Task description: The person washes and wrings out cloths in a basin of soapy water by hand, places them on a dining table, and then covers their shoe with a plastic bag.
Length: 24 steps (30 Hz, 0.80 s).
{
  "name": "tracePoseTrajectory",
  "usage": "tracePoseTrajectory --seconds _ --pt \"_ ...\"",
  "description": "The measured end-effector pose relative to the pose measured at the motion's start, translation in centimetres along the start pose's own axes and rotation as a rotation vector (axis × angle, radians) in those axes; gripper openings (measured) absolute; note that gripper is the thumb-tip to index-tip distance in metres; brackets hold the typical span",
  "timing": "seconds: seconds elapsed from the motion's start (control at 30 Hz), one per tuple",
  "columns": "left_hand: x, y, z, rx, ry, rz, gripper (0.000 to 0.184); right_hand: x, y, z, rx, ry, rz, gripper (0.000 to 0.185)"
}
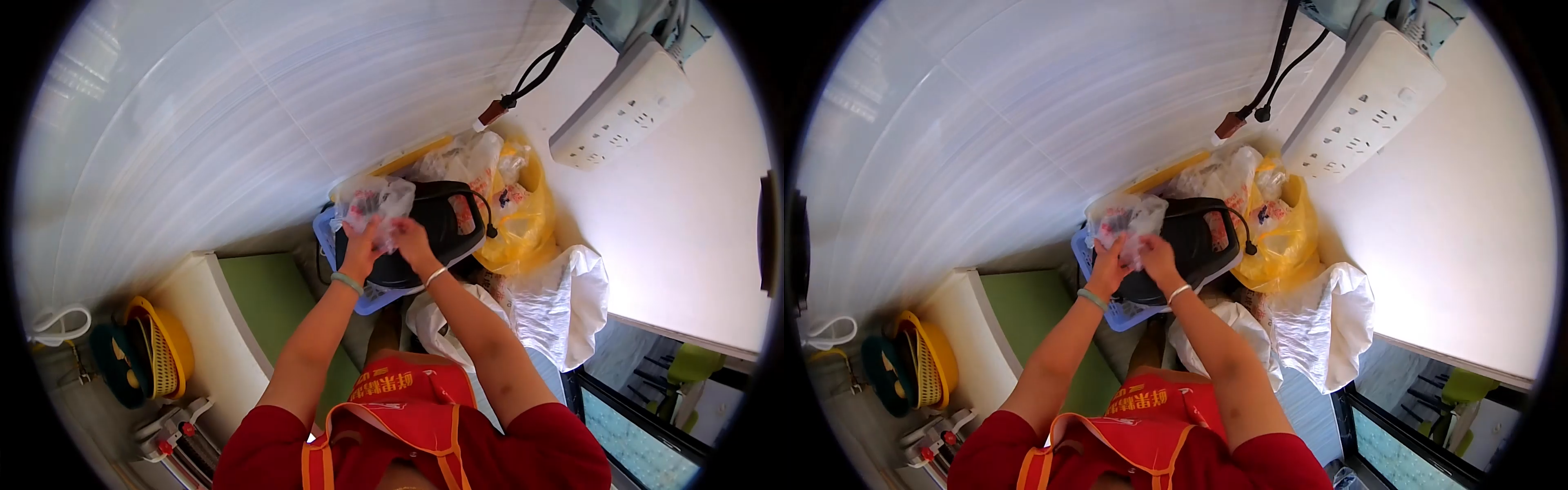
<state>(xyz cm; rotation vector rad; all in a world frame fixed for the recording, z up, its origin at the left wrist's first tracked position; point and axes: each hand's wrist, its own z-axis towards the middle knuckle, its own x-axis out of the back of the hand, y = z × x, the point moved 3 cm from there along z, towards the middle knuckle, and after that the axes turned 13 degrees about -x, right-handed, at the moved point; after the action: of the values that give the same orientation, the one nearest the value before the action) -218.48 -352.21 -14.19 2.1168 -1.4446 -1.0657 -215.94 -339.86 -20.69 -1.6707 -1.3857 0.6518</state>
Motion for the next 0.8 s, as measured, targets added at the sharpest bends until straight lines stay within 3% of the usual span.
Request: tracePoseTrajectory --seconds 0.1,0.13,0.2,0.37,0.43,0.53,0.6,0.67,0.73,0.8 --pt "1.9 0.3 0.6 -0.197 -0.029 0.121 0.083 -1.1 -3.2 -4.5 0.008 -0.283 -0.034 0.024" --pt "2.6 -0.1 0.1 -0.19 -0.029 0.122 0.083 -1.1 -3.3 -5.4 0.001 -0.281 -0.033 0.024" --pt "3.3 1.0 -1.8 -0.721 -0.043 0.267 0.074 -1.3 -3.9 -7.0 0.029 -0.421 0.088 0.022" --pt "1.2 2.3 -3.4 -0.842 -0.229 0.33 0.076 2.0 -4.8 -7.3 -0.029 -0.397 0.117 0.02" --pt "0.9 1.8 -1.2 -0.892 -0.347 0.36 0.078 4.8 -4.5 -5.5 -0.048 -0.217 -0.021 0.013" --pt "0.5 1.6 1.5 -0.75 -0.511 0.563 0.084 10.1 -3.7 -2.1 0.05 0.051 -0.026 0.013" --pt "-0.5 3.6 -0.2 -0.354 -0.287 0.358 0.088 14.5 -2.7 0.5 0.024 0.247 -0.019 0.014" --pt "1.0 3.8 0.0 -0.403 -0.308 0.297 0.086 18.7 -2.7 2.8 0.081 0.428 -0.072 0.021" --pt "2.2 4.8 -0.3 -0.841 0.031 0.915 0.078 22.4 -1.9 5.4 0.084 0.556 -0.166 0.028" --pt "0.5 5.8 -1.9 -0.977 0.014 0.891 0.072 25.1 -1.0 8.0 0.027 0.696 -0.234 0.044"
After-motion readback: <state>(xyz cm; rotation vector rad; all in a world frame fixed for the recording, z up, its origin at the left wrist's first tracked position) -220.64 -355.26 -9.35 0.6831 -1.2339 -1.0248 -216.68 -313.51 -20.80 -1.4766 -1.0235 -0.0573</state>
